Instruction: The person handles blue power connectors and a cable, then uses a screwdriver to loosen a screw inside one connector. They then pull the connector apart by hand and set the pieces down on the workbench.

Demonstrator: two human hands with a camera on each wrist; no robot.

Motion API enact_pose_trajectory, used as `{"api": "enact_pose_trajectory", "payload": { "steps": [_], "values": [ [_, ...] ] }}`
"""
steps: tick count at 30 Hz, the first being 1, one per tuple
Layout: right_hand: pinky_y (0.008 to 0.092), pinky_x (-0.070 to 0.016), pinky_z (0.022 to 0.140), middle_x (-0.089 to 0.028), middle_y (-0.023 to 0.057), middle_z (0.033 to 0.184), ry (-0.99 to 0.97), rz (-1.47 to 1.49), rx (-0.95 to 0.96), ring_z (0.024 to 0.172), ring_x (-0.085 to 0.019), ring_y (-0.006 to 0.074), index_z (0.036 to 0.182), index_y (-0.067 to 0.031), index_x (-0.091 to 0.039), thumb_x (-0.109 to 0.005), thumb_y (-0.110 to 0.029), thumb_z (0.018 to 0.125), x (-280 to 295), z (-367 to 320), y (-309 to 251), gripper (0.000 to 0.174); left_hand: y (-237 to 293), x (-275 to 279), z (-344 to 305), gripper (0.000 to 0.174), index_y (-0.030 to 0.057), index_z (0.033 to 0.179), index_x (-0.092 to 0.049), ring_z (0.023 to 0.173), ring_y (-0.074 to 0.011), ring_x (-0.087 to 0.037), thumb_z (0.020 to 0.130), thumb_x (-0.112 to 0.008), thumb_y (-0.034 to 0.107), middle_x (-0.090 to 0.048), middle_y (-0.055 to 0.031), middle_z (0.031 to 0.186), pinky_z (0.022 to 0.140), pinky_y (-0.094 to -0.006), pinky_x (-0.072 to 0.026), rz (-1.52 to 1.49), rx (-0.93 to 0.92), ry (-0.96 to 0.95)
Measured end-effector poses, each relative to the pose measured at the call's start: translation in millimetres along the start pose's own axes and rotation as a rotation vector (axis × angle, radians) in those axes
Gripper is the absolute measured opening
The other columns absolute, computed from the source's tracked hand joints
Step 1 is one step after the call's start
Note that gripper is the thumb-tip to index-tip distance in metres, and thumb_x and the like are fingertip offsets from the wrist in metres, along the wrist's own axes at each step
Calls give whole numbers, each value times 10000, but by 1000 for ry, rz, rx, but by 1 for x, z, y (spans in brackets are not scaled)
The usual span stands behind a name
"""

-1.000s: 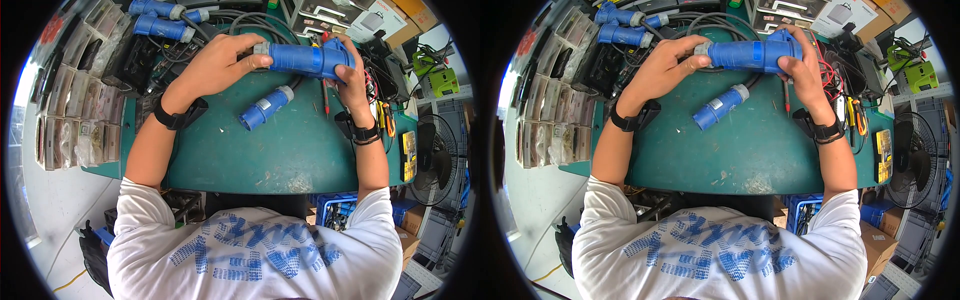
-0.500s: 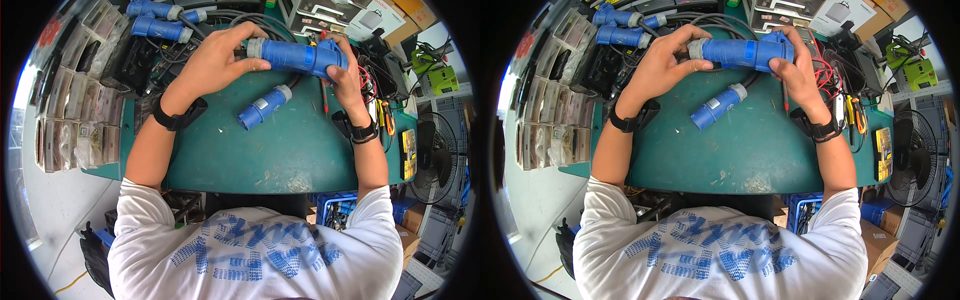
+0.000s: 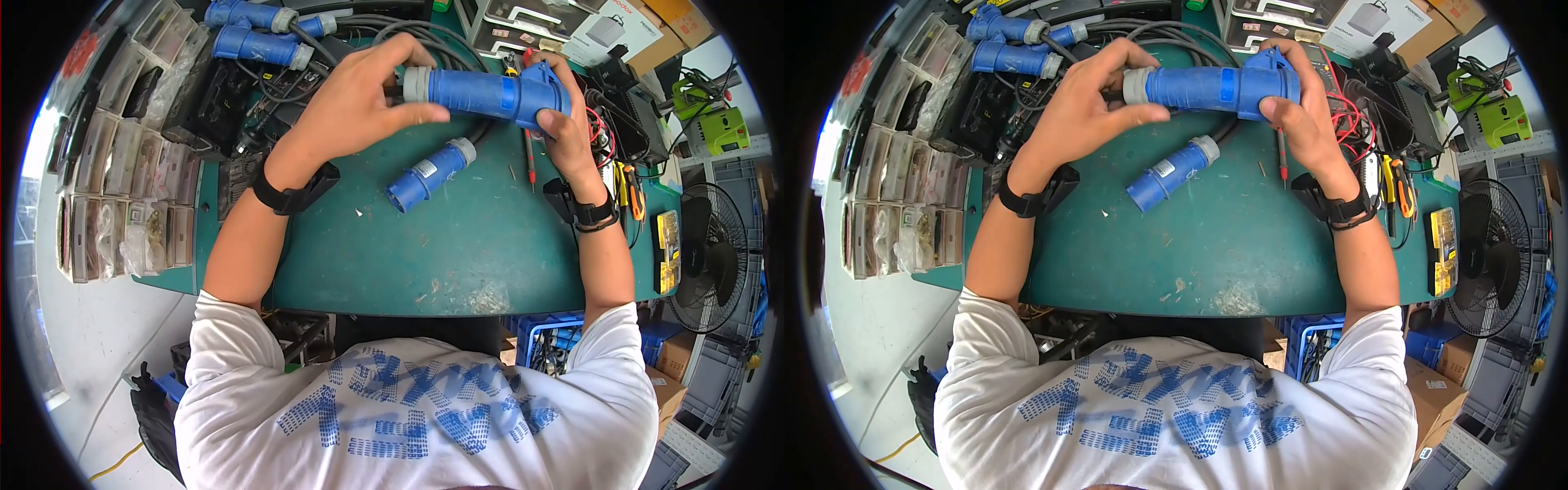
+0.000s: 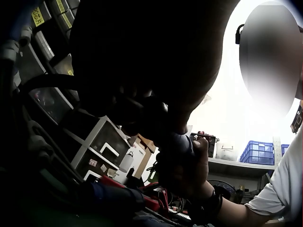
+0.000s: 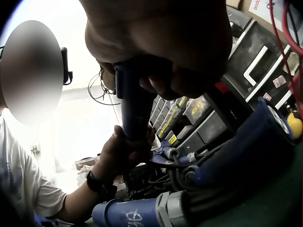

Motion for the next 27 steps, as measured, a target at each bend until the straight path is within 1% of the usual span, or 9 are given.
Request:
{"api": "enact_pose_trajectory", "payload": {
  "steps": [5, 8, 9, 12, 13, 17, 20, 25, 27],
  "values": [
    [290, -508, 874, -601, 55, 1114, -43, 24, -53, 1004, -626, 146, 1440, -9, -534, -746, -719, 758, 1, -1, 2, 1007, -12, 7, -3, 551, 32, 1193, -662, 624, -203, -583, 981, -823, 515, -641, -101, 757, 571, -366, -448, -11, 151, -150],
    [290, -498, 896, -598, 52, 1114, 24, -55, 231, 1012, -622, 149, 1431, -5, -536, -758, -732, 762, -8, 1, -4, 1013, -17, 12, -4, 576, 35, 1167, -654, 614, -195, -588, 953, -849, 532, -647, -92, 768, 571, -358, -454, -76, 263, -300],
    [290, -498, 896, -598, 52, 1114, 24, -54, 230, 1012, -622, 149, 1431, -5, -536, -758, -732, 762, -8, 0, -5, 1013, -15, 9, -5, 576, 35, 1167, -654, 614, -195, -588, 953, -849, 532, -647, -92, 768, 571, -358, -454, -76, 264, -301],
    [344, -485, 953, -604, 90, 1137, 46, -49, 171, 1051, -589, 206, 1372, -23, -558, -739, -612, 762, -4, -1, -6, 867, -1, -8, -3, 518, 25, 1049, -668, 566, -191, -547, 1038, -752, 536, -602, -74, 675, 564, -360, -442, -15, -38, 92],
    [344, -485, 953, -604, 90, 1137, 47, -49, 173, 1051, -589, 206, 1372, -23, -558, -739, -612, 762, -3, -1, -6, 867, 0, -7, -2, 518, 25, 1049, -668, 566, -191, -547, 1038, -752, 536, -602, -74, 675, 564, -360, -442, -15, -41, 91],
    [337, -478, 946, -598, 85, 1142, 33, -3, 164, 1056, -576, 195, 1371, -20, -559, -732, -609, 757, 0, 2, 3, 868, -2, 2, -3, 524, 25, 1028, -682, 587, -194, -594, 1055, -725, 546, -621, -87, 680, 576, -385, -458, -103, 82, -95],
    [306, -480, 965, -588, 65, 1179, -23, 17, 132, 1081, -612, 170, 1429, -8, -541, -771, -747, 755, 1, 2, 6, 1026, -10, 6, -3, 535, 30, 1037, -674, 602, -221, -628, 1025, -758, 559, -670, -102, 749, 581, -398, -466, -134, 247, -285],
    [284, -497, 911, -584, 57, 1169, 16, 19, 181, 1038, -622, 154, 1436, -10, -537, -771, -736, 751, -2, 3, 7, 1025, -16, 4, -4, 561, 41, 1142, -647, 638, -277, -664, 1002, -777, 569, -698, -130, 810, 606, -425, -484, -53, 211, -291],
    [272, -504, 857, -582, 53, 1162, -12, 34, 99, 1018, -624, 142, 1438, -8, -532, -771, -730, 752, 3, 1, 7, 1024, -10, -6, -2, 551, 47, 1169, -644, 662, -324, -668, 1040, -718, 577, -684, -139, 787, 630, -447, -493, 2, -9, -81]
  ]
}}
Point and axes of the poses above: each hand's wrist, its own z-axis towards the middle knuckle, its own x-axis out of the back of the hand, y = z × x, the point moved 1 cm from there along z, towards the middle knuckle
